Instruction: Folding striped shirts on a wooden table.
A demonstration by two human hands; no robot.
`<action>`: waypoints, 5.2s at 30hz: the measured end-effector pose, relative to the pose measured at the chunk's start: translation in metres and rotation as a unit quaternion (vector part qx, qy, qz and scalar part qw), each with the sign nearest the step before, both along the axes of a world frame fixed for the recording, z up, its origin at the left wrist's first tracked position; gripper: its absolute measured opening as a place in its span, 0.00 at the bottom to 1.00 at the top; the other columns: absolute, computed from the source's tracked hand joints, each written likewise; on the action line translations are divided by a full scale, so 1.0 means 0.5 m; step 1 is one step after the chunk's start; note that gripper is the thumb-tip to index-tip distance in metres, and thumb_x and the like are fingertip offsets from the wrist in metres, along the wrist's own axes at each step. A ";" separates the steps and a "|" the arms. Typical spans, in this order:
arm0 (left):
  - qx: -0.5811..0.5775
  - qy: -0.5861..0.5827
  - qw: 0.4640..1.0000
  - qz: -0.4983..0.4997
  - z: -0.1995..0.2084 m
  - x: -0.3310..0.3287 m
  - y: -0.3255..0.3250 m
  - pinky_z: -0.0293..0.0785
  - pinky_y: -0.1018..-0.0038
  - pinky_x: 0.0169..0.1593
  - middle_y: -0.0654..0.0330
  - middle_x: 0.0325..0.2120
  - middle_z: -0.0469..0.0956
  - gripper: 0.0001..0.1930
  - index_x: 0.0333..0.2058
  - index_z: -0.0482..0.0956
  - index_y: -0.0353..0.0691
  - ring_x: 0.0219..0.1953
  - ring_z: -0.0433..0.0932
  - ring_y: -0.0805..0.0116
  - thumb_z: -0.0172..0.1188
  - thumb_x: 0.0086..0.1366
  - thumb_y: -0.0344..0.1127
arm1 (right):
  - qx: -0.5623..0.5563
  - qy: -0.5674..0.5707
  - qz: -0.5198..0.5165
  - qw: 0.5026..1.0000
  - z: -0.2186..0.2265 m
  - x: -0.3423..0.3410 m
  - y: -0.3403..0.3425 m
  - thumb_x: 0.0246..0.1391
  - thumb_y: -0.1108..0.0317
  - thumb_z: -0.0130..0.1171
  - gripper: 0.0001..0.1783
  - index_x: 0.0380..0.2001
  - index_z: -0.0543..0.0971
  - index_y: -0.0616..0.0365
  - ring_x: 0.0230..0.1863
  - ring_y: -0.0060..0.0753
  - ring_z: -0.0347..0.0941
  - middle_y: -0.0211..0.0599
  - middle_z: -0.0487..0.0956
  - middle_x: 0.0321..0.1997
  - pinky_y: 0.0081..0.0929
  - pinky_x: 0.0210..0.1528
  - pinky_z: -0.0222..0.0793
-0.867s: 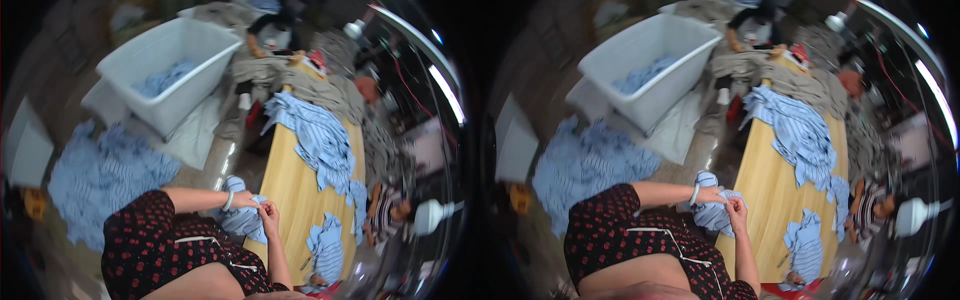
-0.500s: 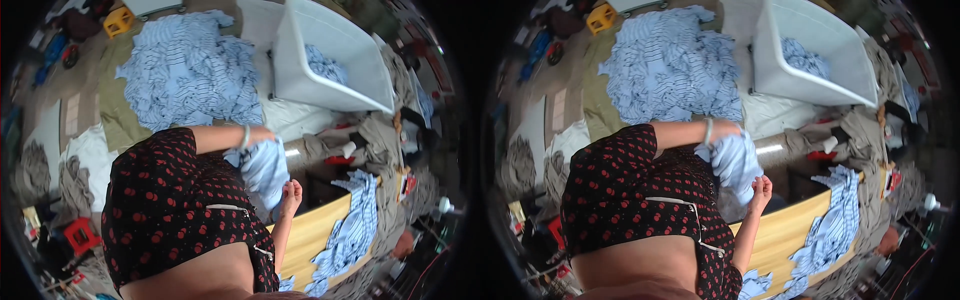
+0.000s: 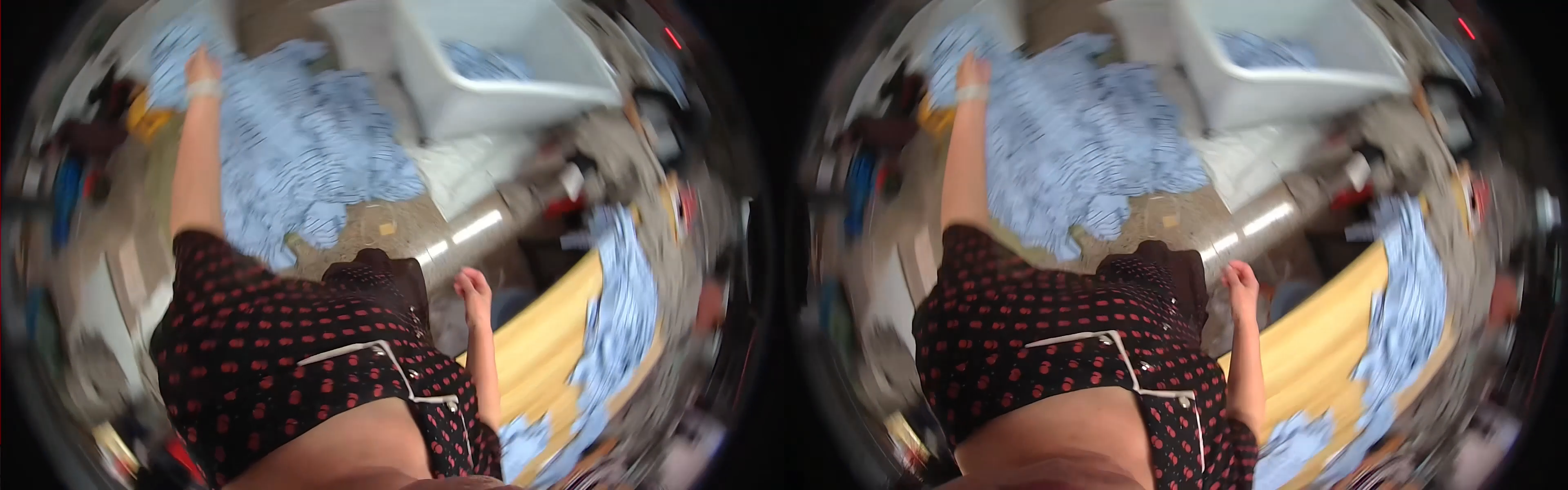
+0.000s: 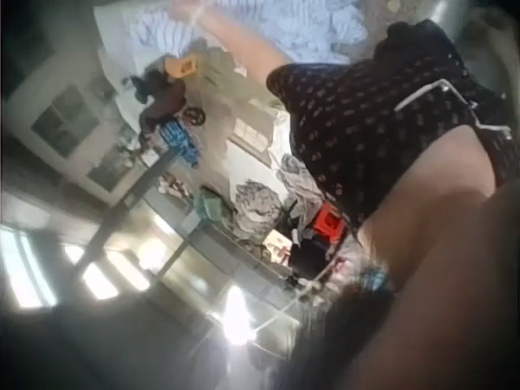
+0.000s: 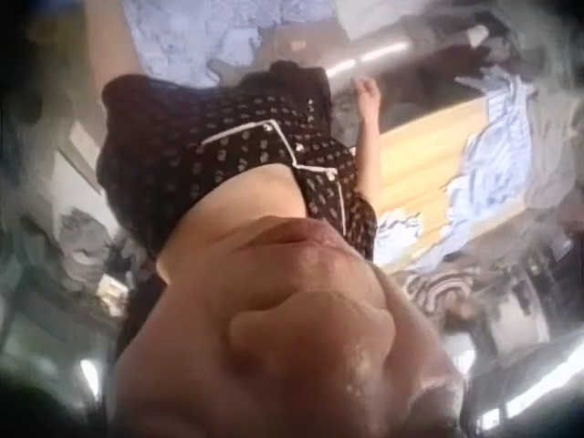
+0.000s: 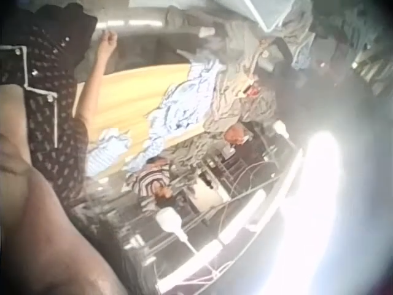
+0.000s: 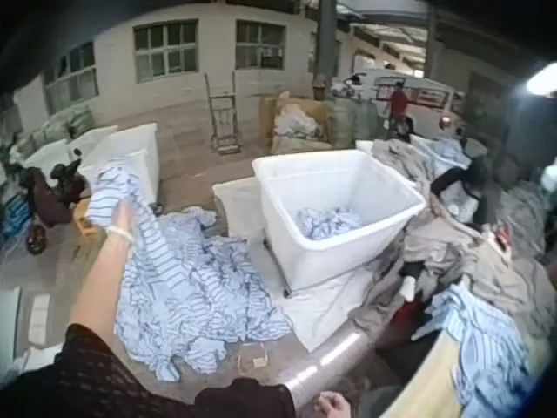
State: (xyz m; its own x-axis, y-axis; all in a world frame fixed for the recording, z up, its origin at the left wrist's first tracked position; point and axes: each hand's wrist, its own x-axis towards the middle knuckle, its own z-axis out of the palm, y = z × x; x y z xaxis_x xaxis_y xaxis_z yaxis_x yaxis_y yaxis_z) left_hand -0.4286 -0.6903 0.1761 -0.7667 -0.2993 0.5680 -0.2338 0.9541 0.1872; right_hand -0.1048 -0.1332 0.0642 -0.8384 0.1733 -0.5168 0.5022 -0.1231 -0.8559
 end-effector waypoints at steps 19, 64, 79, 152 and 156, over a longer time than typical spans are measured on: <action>0.523 -0.662 0.383 -0.375 -0.175 0.362 1.365 0.69 0.79 0.24 0.59 0.22 0.71 0.08 0.30 0.67 0.38 0.24 0.72 0.69 0.48 0.54 0.34 | 0.022 -0.061 -0.389 0.919 -0.119 0.475 0.096 0.44 0.70 0.51 0.06 0.27 0.70 0.61 0.19 0.15 0.63 0.26 0.69 0.18 0.12 0.23 0.58; 0.072 -0.482 -0.124 -0.865 -0.027 0.641 1.571 0.65 0.71 0.25 0.55 0.19 0.71 0.07 0.28 0.70 0.38 0.20 0.70 0.64 0.47 0.52 0.33 | -0.115 0.125 -0.521 0.836 0.229 0.268 0.592 0.41 0.70 0.53 0.14 0.35 0.70 0.60 0.25 0.17 0.66 0.28 0.72 0.25 0.16 0.28 0.62; -0.009 -0.312 0.369 -0.875 -0.239 0.676 1.802 0.67 0.66 0.37 0.53 0.36 0.65 0.11 0.33 0.70 0.41 0.35 0.68 0.54 0.51 0.50 0.37 | 0.382 -0.249 -0.273 0.847 0.141 0.458 0.211 0.33 0.79 0.44 0.21 0.36 0.69 0.52 0.29 0.51 0.65 0.48 0.67 0.23 0.38 0.32 0.61; -0.105 -0.460 0.368 -0.801 -0.365 0.686 1.724 0.66 0.67 0.39 0.50 0.27 0.74 0.17 0.25 0.74 0.37 0.33 0.72 0.55 0.47 0.49 0.46 | 0.497 -0.060 -0.233 0.834 -0.033 0.320 0.273 0.31 0.75 0.54 0.14 0.29 0.68 0.61 0.34 0.42 0.65 0.42 0.68 0.29 0.33 0.36 0.60; -0.261 -0.539 0.405 -0.691 -0.361 0.743 1.739 0.67 0.68 0.37 0.46 0.26 0.74 0.31 0.25 0.74 0.30 0.32 0.73 0.57 0.42 0.50 0.60 | 0.616 -0.086 -0.246 0.744 -0.101 0.276 0.281 0.36 0.75 0.46 0.08 0.25 0.68 0.58 0.29 0.38 0.64 0.38 0.66 0.22 0.30 0.34 0.58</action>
